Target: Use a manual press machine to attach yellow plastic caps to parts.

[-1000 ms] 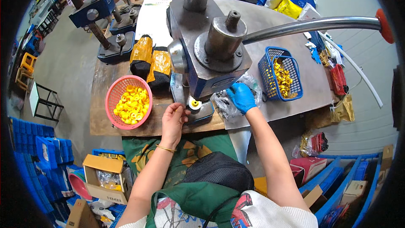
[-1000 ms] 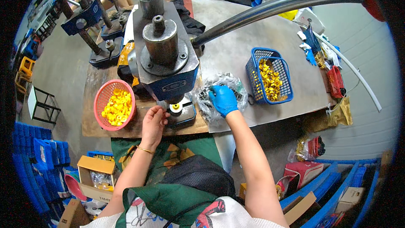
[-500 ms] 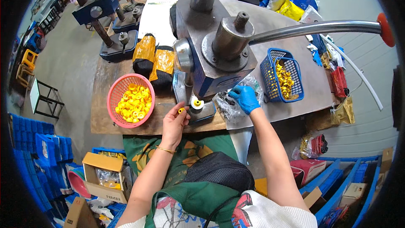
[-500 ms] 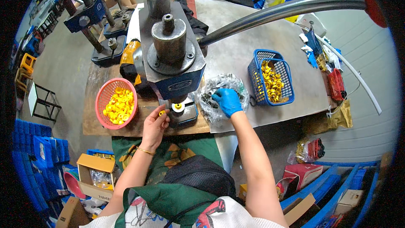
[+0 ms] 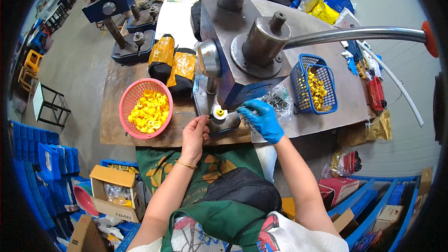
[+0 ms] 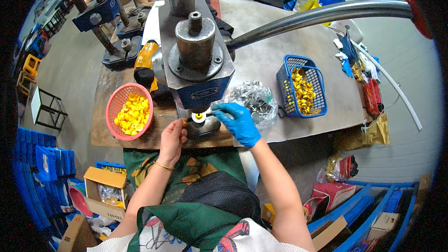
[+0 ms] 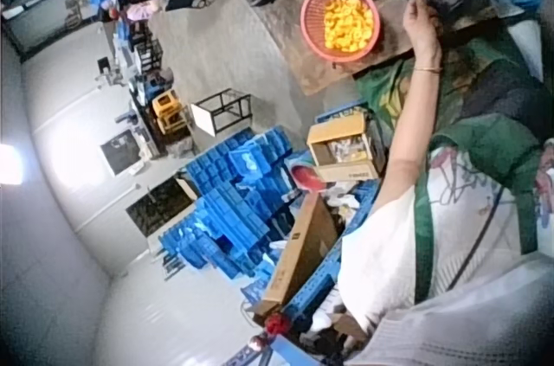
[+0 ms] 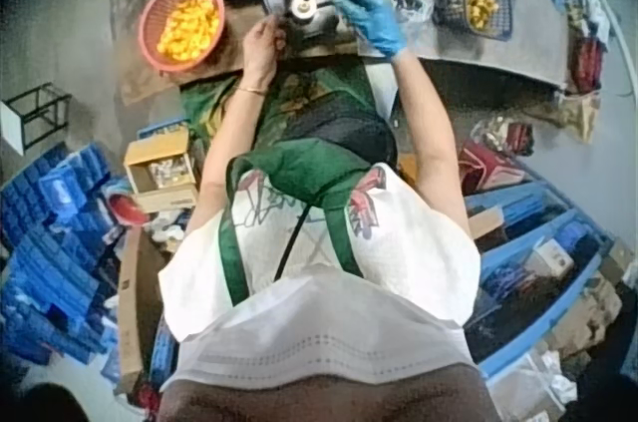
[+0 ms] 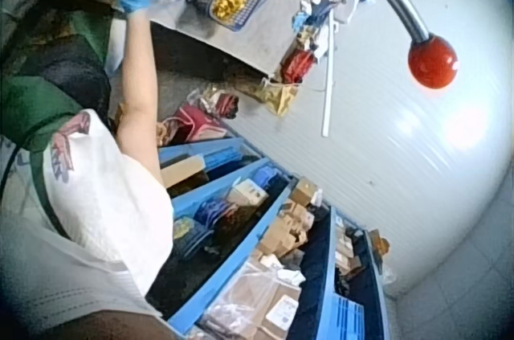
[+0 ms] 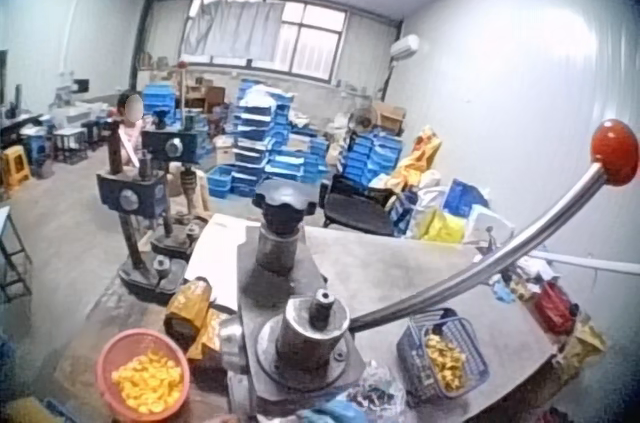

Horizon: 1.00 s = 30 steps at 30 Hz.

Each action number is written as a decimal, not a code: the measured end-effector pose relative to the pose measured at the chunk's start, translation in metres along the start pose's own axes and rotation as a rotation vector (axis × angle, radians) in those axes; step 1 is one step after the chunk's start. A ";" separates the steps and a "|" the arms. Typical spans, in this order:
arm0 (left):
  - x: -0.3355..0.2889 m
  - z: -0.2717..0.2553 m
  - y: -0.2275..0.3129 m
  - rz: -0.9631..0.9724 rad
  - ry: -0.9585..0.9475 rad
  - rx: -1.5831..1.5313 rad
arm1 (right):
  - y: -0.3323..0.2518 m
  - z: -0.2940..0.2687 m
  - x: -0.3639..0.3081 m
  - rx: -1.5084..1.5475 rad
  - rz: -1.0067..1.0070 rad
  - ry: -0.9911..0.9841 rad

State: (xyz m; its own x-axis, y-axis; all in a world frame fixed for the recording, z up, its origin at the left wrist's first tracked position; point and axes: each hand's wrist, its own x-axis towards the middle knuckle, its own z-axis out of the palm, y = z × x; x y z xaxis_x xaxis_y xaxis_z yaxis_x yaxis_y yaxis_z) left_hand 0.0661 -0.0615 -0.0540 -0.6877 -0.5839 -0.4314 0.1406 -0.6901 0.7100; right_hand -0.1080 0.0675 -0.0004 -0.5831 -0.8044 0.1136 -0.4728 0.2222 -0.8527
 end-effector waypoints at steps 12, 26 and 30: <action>-0.006 -0.004 0.005 0.043 0.021 0.094 | -0.003 0.032 0.017 -0.371 -0.139 -0.083; -0.011 0.002 0.005 0.030 0.012 0.075 | 0.021 0.052 0.017 -0.195 -0.292 0.026; -0.010 -0.001 0.007 0.047 0.020 0.106 | 0.022 0.048 0.014 -0.123 -0.314 0.034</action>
State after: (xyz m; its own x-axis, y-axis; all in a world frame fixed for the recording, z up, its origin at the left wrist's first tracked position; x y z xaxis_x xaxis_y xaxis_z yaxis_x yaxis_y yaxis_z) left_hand 0.0745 -0.0606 -0.0449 -0.6675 -0.6237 -0.4068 0.0953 -0.6134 0.7840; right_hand -0.0945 0.0348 -0.0426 -0.4167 -0.8258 0.3799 -0.7080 0.0327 -0.7054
